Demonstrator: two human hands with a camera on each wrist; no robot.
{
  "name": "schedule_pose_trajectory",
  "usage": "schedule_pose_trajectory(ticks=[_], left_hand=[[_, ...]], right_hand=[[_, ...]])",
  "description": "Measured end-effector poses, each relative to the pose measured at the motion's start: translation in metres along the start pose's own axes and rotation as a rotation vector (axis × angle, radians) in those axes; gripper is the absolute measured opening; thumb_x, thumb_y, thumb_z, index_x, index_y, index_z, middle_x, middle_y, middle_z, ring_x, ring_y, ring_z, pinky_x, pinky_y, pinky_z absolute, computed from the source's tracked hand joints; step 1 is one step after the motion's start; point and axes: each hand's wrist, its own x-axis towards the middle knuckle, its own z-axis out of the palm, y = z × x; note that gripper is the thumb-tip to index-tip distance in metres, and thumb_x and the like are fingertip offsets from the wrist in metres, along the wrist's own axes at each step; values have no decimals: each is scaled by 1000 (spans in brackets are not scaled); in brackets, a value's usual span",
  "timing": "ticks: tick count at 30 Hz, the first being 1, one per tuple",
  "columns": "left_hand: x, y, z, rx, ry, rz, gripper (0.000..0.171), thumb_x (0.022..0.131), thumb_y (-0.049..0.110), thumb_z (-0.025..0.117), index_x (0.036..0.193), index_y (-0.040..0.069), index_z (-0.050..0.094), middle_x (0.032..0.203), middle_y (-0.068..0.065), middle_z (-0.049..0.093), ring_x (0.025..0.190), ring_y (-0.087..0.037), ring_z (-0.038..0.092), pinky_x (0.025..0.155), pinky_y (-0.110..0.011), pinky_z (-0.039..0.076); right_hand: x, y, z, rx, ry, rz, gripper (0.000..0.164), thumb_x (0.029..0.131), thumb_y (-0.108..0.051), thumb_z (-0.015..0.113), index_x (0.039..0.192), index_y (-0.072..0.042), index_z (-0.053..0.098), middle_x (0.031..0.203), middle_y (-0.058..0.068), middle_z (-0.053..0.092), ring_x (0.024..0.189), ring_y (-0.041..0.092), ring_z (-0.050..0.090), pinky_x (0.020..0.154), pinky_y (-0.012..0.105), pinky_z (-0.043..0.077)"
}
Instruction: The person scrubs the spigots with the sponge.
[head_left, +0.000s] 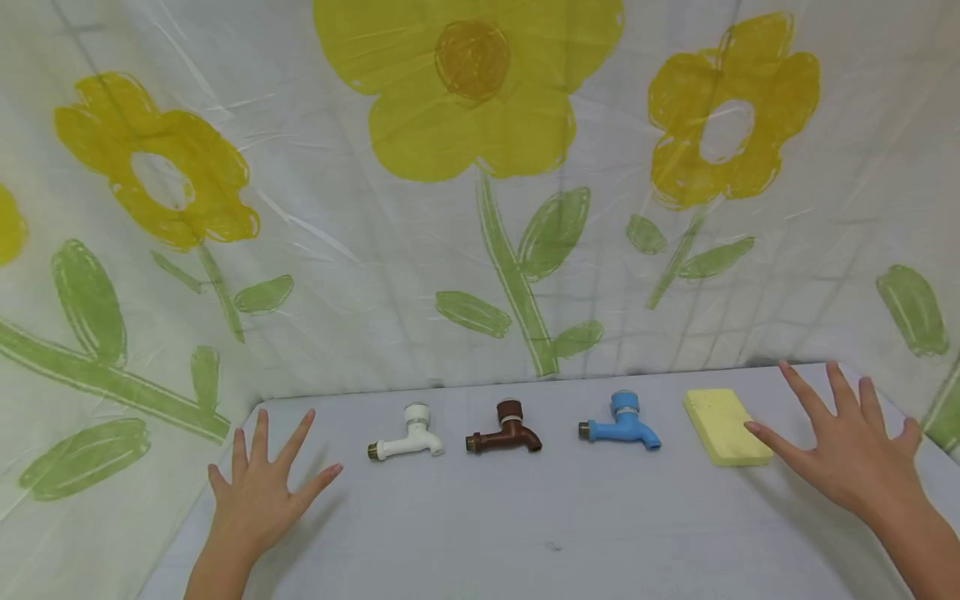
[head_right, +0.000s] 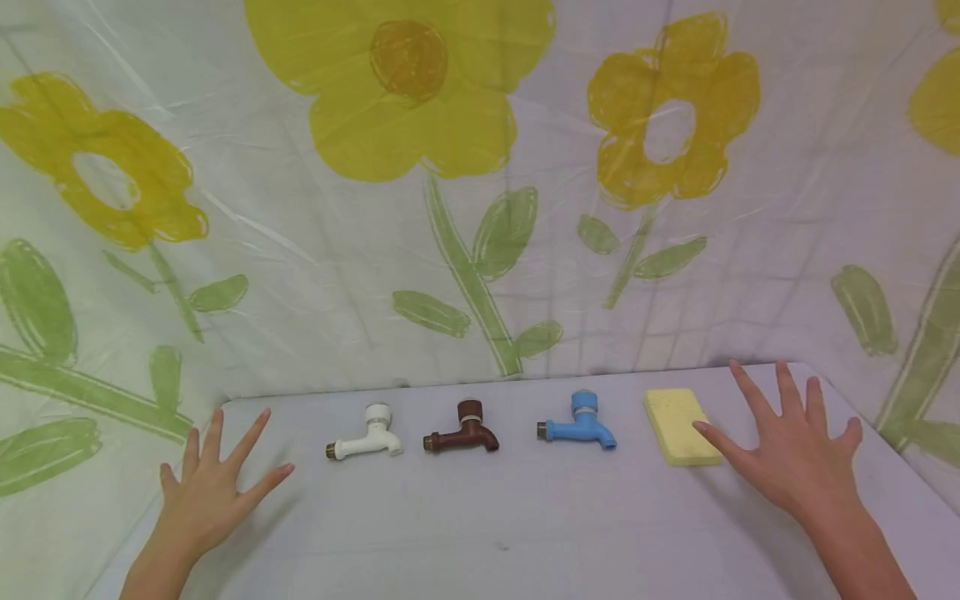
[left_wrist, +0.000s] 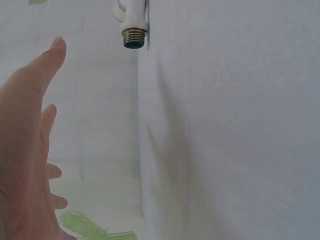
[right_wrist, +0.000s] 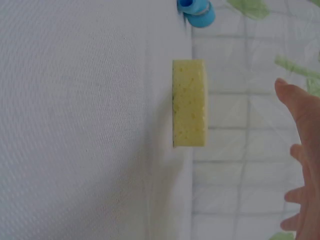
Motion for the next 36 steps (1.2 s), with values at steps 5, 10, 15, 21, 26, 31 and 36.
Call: schedule_pose_trajectory(ticks=[5,10,15,21,26,31,36], left_hand=[[-1,-2,3,-6,5,7,95,96,73,58,170,37,13,169,-38,2,145,-76,10,97,-99,9],[-2,-2,2,-9,22,11,94,95,73,59,170,37,16,169,-38,4,145,-75,11,97,-99,8],[-2,0,1,-8,18,11,93,95,74,59,170,37,17,169,-38,5,145,-75,11,98,-99,9],[-2,7,1,-14,18,15,92,95,73,59,169,38,18,169,-38,8,146,-74,12,99,-98,11],[1,15,0,-21,10,25,92,95,74,59,169,38,19,169,-37,8,147,-71,12,100,-97,12],[5,26,0,-29,17,44,91,95,73,60,169,37,22,170,-36,10,148,-70,14,101,-96,14],[9,42,6,-29,39,97,88,95,72,62,167,35,29,169,-33,17,149,-67,20,104,-94,18]], right_hand=[[0,4,3,1,-15,6,105,96,-74,57,171,-23,6,167,39,1,148,71,0,96,99,6],[2,5,7,19,-9,-11,103,96,-73,58,171,-27,5,168,39,3,149,69,1,95,97,8],[4,2,9,34,-6,-35,101,97,-71,59,171,-28,5,168,39,4,149,69,2,97,96,8],[7,-4,6,28,-8,-49,100,98,-71,58,171,-26,6,167,40,7,148,70,5,101,94,8],[9,-4,3,28,-6,-57,99,99,-69,57,171,-23,8,165,41,10,148,69,9,100,92,12],[12,-6,3,15,-7,-75,99,99,-69,57,170,-16,13,163,43,15,146,69,13,99,91,19],[16,-9,4,-14,-9,-101,101,99,-69,58,169,-9,18,158,46,22,139,71,23,94,89,30]])
